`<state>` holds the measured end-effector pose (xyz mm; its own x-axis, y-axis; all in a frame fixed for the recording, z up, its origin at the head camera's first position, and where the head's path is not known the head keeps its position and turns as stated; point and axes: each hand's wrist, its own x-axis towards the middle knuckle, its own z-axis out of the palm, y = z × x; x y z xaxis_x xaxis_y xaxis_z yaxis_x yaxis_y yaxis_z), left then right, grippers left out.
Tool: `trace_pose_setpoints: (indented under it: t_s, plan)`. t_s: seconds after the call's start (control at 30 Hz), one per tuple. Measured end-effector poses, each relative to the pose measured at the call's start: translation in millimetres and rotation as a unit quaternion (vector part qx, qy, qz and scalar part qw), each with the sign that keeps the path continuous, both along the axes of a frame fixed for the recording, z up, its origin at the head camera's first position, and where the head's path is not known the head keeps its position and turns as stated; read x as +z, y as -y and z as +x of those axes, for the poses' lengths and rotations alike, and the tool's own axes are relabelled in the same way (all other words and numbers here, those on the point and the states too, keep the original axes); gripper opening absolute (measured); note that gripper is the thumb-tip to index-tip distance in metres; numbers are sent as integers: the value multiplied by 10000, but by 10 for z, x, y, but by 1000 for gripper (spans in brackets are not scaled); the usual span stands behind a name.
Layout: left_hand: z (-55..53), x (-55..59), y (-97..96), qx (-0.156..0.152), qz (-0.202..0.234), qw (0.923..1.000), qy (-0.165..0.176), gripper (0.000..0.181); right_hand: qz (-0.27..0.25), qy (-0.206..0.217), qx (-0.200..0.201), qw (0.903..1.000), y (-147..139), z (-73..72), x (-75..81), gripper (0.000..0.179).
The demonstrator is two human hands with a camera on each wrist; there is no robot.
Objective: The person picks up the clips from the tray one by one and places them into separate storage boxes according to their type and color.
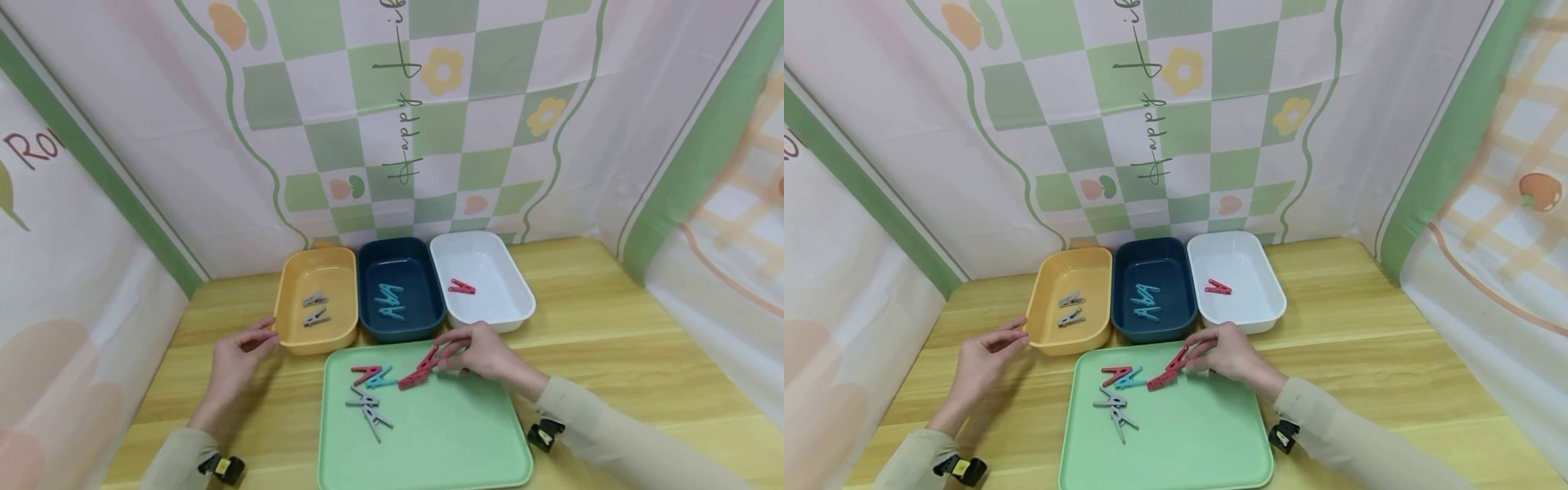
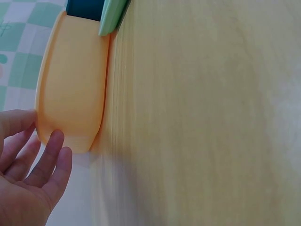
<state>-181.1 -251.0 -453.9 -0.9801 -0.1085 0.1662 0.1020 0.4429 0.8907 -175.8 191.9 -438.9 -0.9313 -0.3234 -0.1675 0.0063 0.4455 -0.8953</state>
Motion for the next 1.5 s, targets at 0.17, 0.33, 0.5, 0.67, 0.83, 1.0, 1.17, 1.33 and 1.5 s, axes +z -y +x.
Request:
trace_pose_setpoints:
  t_s: [0.17,0.33,0.5,0.67,0.83,1.0,1.17,1.33,1.5]
  plan:
    - [-7,-20,6,9,30,10000,-70,14,-200,16,48,9998,-34,14,64,33]
    - [1,-19,3,-12,45,9999,-90,13,-369,-23,1,9993,-67,21,135,38]
    - [-2,-9,3,-14,57,10000,-39,14,-506,4,-66,9987,-102,15,222,41]
    - [-5,-17,7,-13,-2,9999,-105,14,-483,-25,-158,9987,-154,-10,300,40]
    - [-13,-28,7,-13,-3,9999,-170,14,-533,-81,-304,9981,-210,-47,388,40]
    - [-12,-36,2,-15,87,9998,-166,14,-561,-141,-348,9977,-285,-92,479,43]
    - [1,-22,-4,10,133,9998,-144,13,-607,-188,-439,9970,-376,-165,571,48]
    - [1,-15,-13,6,110,9997,-214,13,-566,-193,-568,9966,-470,-261,645,50]
    - [-5,-15,-17,16,134,9996,-236,12,-476,-155,-678,9964,-562,-357,695,51]
